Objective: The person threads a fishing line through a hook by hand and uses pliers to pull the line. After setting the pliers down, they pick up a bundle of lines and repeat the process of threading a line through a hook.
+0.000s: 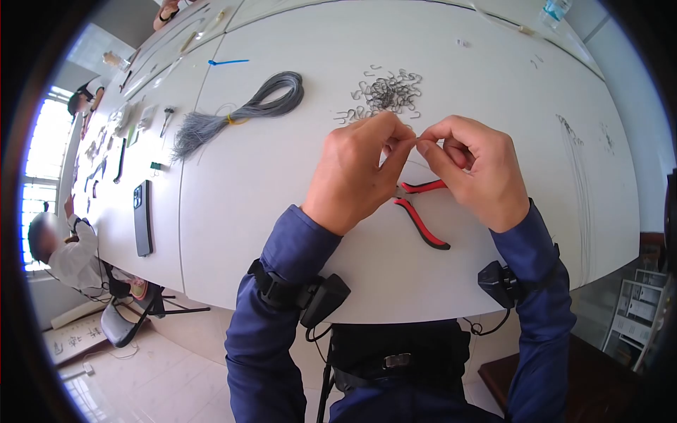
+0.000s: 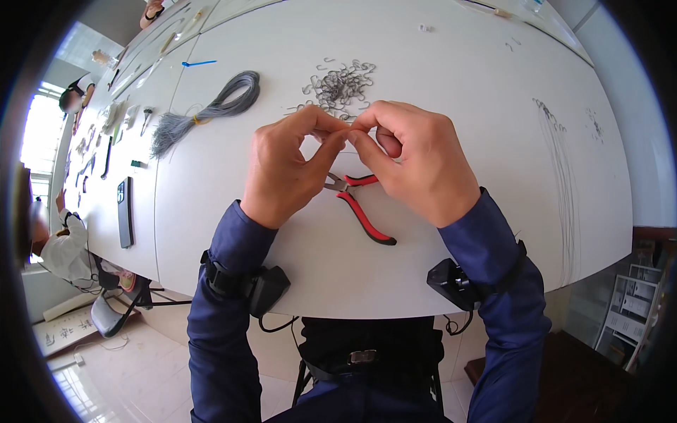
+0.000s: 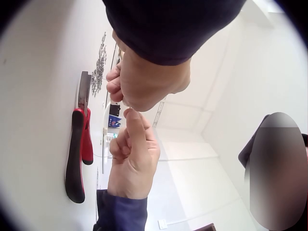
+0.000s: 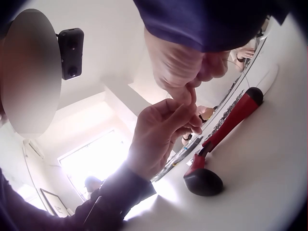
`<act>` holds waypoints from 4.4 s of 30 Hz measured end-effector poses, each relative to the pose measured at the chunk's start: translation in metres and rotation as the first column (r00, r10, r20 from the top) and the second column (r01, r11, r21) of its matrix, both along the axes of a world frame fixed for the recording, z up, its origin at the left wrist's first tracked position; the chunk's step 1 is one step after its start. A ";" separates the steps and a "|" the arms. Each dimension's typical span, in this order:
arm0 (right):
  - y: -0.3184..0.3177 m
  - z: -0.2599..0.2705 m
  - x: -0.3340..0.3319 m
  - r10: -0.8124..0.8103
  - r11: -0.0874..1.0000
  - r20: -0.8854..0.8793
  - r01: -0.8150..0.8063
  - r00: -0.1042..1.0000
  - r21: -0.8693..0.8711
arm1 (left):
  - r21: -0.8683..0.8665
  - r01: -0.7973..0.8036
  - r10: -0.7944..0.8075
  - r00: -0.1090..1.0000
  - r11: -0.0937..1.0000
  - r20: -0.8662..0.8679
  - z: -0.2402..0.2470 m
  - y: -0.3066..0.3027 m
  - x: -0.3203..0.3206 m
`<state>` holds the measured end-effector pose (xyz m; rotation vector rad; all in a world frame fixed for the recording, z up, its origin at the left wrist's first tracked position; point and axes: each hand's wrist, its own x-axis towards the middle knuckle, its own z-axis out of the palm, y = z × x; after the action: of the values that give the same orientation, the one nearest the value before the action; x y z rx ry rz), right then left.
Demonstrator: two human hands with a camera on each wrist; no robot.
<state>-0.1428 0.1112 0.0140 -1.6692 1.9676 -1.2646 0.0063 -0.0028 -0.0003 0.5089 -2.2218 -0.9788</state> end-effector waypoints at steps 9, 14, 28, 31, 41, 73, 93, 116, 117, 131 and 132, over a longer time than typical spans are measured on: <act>-0.005 -0.006 -0.016 -0.006 0.988 0.605 -0.090 0.797 0.127 | -0.069 0.121 -0.121 0.993 0.990 -0.002 0.001 0.000 0.002; -0.001 0.004 -0.015 -0.093 0.956 0.750 -0.153 0.655 0.252 | -0.071 0.065 -0.069 0.996 0.995 -0.050 0.002 0.004 0.001; -0.001 0.003 -0.015 -0.044 0.971 0.617 -0.112 0.786 0.212 | 0.362 0.045 0.039 0.974 0.931 -0.221 0.002 0.002 -0.003; 0.003 0.012 -0.021 -0.023 0.968 0.570 -0.124 0.821 0.218 | 0.677 0.078 0.168 0.942 0.731 -0.290 0.009 -0.014 0.002; 0.016 0.019 -0.066 -0.197 0.980 0.641 0.171 0.742 0.103 | 0.836 0.318 0.241 0.857 0.447 -0.455 -0.010 -0.056 0.023; 0.041 0.002 0.039 0.167 0.964 -0.482 -0.040 0.860 0.263 | 0.753 0.175 0.190 0.909 0.635 -0.371 -0.005 -0.025 0.005; 0.006 0.007 0.032 -0.152 0.988 -0.431 0.141 0.890 -0.057 | 0.718 0.101 0.127 0.958 0.689 -0.257 0.000 -0.018 0.007; 0.006 0.013 0.033 -0.149 0.989 -0.306 0.147 0.940 -0.029 | 0.789 0.168 0.139 0.942 0.591 -0.305 -0.006 -0.020 0.005; 0.005 0.011 0.033 -0.151 0.988 -0.304 0.146 0.941 -0.041 | 0.790 0.168 0.139 0.943 0.589 -0.304 -0.006 -0.020 0.005; 0.002 0.008 0.034 -0.135 0.990 -0.287 0.138 0.948 -0.009 | 0.804 0.197 0.127 0.940 0.562 -0.318 -0.006 -0.021 0.006; 0.002 0.008 0.034 -0.136 0.990 -0.287 0.141 0.948 -0.006 | 0.804 0.201 0.125 0.939 0.559 -0.321 -0.007 -0.021 0.006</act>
<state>-0.1086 0.1133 0.0222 -1.8226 2.2916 -1.0987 0.0121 -0.0234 -0.0069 0.6196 -1.3247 -1.9919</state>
